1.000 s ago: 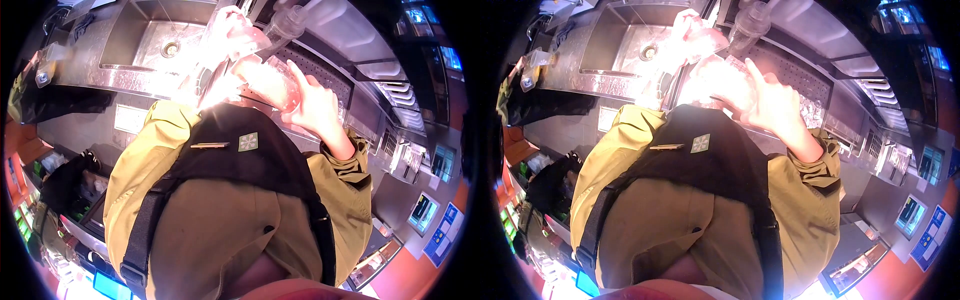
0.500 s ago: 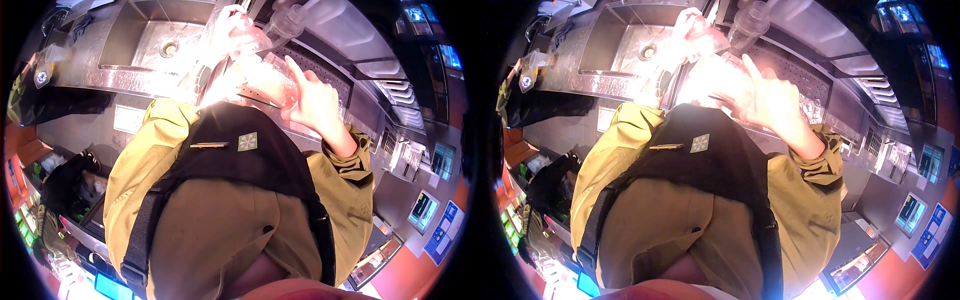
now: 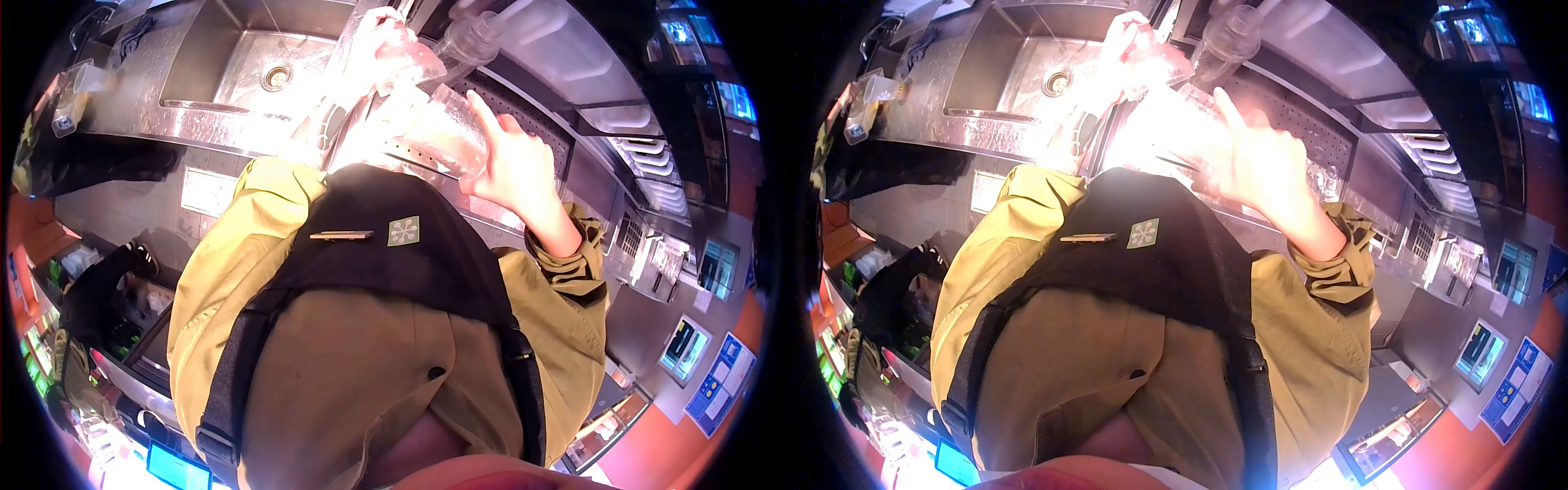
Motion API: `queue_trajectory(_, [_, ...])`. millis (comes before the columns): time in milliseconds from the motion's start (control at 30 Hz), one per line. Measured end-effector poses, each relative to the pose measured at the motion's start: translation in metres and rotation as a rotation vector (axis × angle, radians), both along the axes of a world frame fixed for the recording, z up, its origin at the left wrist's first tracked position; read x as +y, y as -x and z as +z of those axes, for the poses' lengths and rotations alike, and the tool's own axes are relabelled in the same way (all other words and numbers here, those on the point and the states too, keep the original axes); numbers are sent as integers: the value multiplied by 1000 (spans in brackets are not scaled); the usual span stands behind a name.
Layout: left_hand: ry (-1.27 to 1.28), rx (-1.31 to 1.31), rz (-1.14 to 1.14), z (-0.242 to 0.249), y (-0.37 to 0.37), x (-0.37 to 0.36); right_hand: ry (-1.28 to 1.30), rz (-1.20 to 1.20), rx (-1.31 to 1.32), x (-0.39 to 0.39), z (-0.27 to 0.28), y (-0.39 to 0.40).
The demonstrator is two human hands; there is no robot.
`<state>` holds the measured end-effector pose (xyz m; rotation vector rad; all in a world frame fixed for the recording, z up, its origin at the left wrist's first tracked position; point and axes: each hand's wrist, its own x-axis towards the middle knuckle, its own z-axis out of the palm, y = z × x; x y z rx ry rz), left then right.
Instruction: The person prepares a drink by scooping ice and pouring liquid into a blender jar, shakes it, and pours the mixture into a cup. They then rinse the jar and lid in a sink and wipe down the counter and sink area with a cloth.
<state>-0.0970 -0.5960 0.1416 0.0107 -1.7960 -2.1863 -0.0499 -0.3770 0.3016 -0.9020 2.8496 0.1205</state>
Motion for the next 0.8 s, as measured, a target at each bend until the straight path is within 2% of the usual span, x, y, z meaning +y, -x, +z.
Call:
queue_trajectory(400, [-7,29,-7,6,4,-2,15,50,-5,1,-4,2])
queue_trajectory(500, [-9,23,-14,6,-1,-3,84,141,87,-3,0,7])
queue_trajectory(600, [-9,21,-26,7,-9,-5,-48,182,81,-20,16,12])
queue_trajectory(700, [-19,18,-38,5,-15,-8,-28,291,129,-22,13,15])
queue_trajectory(800, [-28,36,-47,4,-16,-9,-125,277,113,-26,25,15])
